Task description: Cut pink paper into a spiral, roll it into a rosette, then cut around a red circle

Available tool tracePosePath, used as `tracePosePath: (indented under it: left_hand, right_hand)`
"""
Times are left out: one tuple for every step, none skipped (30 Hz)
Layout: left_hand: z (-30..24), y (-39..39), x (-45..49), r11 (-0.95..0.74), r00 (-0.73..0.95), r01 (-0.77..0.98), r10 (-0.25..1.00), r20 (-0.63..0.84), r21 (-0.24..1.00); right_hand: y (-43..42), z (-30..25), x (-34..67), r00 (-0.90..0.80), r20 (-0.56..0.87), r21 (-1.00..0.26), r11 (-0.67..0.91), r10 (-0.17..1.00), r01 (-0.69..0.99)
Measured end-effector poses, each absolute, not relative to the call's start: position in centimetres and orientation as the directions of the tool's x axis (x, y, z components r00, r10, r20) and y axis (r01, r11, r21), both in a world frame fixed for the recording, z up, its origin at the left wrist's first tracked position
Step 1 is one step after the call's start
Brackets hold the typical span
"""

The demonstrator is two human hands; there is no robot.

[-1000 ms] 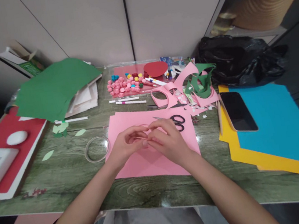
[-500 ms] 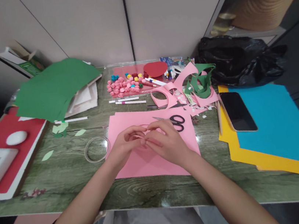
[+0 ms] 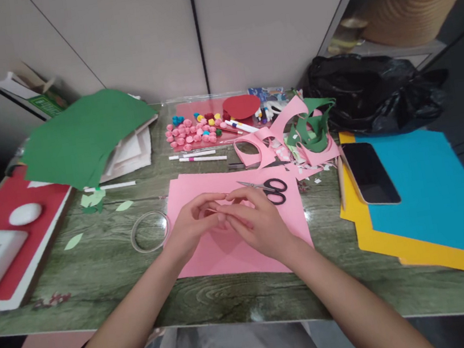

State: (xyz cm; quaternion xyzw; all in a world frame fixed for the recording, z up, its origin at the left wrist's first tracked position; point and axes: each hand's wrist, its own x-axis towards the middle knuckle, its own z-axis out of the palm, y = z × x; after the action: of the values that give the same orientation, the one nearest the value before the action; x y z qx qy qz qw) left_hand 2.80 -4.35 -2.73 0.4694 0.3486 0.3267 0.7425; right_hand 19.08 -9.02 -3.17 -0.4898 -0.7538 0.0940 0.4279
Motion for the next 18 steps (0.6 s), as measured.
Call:
tracePosePath:
  left_hand:
    - [-2.71,-4.35,2.83,0.344,0.536,-0.151,0.816,-0.216,0.927]
    - [-2.69,-4.37,2.87,0.344,0.53,-0.145,0.819,-0.221,0.928]
    - [-2.67,-4.39,2.9,0.346,0.526,-0.14,0.82,-0.227,0.928]
    - [-2.66,-4.41,2.94,0.349,0.524,-0.135,0.819,-0.232,0.927]
    - [-2.65,-4.42,2.97,0.351,0.525,-0.132,0.818,-0.235,0.927]
    - [-2.65,-4.44,2.99,0.352,0.526,-0.13,0.817,-0.236,0.927]
    - [-2.65,-4.45,2.99,0.353,0.528,-0.129,0.815,-0.237,0.927]
    - [-2.64,-4.46,2.99,0.352,0.53,-0.128,0.814,-0.236,0.927]
    - [-2.63,-4.46,2.99,0.352,0.532,-0.127,0.813,-0.236,0.927]
    - [-2.62,-4.47,2.98,0.35,0.533,-0.128,0.813,-0.234,0.928]
    - [-2.59,-4.47,2.98,0.349,0.534,-0.129,0.813,-0.232,0.928]
    - [-2.56,-4.47,2.98,0.349,0.534,-0.13,0.813,-0.231,0.928]
    - [-2.52,-4.47,2.99,0.348,0.536,-0.132,0.813,-0.229,0.928]
    - [-2.49,-4.48,3.0,0.348,0.538,-0.136,0.812,-0.226,0.927]
    - [-2.45,-4.49,3.02,0.35,0.541,-0.139,0.81,-0.225,0.926]
    - [-2.43,-4.49,3.03,0.352,0.544,-0.142,0.809,-0.224,0.925]
    - [-2.41,-4.5,3.05,0.353,0.545,-0.144,0.808,-0.223,0.924]
    - [-2.41,-4.52,3.06,0.353,0.546,-0.148,0.808,-0.222,0.924]
  right_hand:
    - [-9.02,-3.17,19.06,-0.142,0.543,-0.581,0.492,0.827,0.648]
    - [-9.02,-3.16,19.03,-0.126,0.536,-0.599,0.481,0.835,0.64]
    - [-9.03,-3.13,19.0,-0.107,0.53,-0.615,0.468,0.841,0.634]
    - [-9.04,-3.11,18.98,-0.087,0.525,-0.627,0.454,0.847,0.633]
    - [-9.04,-3.1,18.98,-0.07,0.524,-0.634,0.443,0.849,0.633]
    - [-9.05,-3.09,18.99,-0.057,0.527,-0.636,0.438,0.848,0.636]
    - [-9.05,-3.09,19.0,-0.05,0.532,-0.632,0.436,0.845,0.641]
    - [-9.05,-3.09,19.03,-0.047,0.542,-0.623,0.438,0.839,0.647]
    - [-9.05,-3.1,19.06,-0.048,0.556,-0.61,0.447,0.83,0.655]
    - [-9.04,-3.11,19.09,-0.05,0.573,-0.594,0.457,0.818,0.663]
    - [-9.03,-3.11,19.11,-0.052,0.59,-0.577,0.466,0.806,0.671]
    - [-9.03,-3.12,19.13,-0.053,0.604,-0.562,0.472,0.795,0.679]
    - [-9.02,-3.12,19.14,-0.052,0.613,-0.551,0.475,0.788,0.686]
    - [-9.01,-3.12,19.15,-0.053,0.619,-0.542,0.475,0.784,0.693]
    - [-9.0,-3.13,19.17,-0.053,0.621,-0.537,0.473,0.782,0.699]
    - [-8.99,-3.14,19.19,-0.053,0.623,-0.533,0.472,0.781,0.702]
    - [-8.98,-3.15,19.22,-0.055,0.625,-0.528,0.474,0.778,0.705]
    - [-8.96,-3.16,19.26,-0.057,0.629,-0.523,0.476,0.775,0.707]
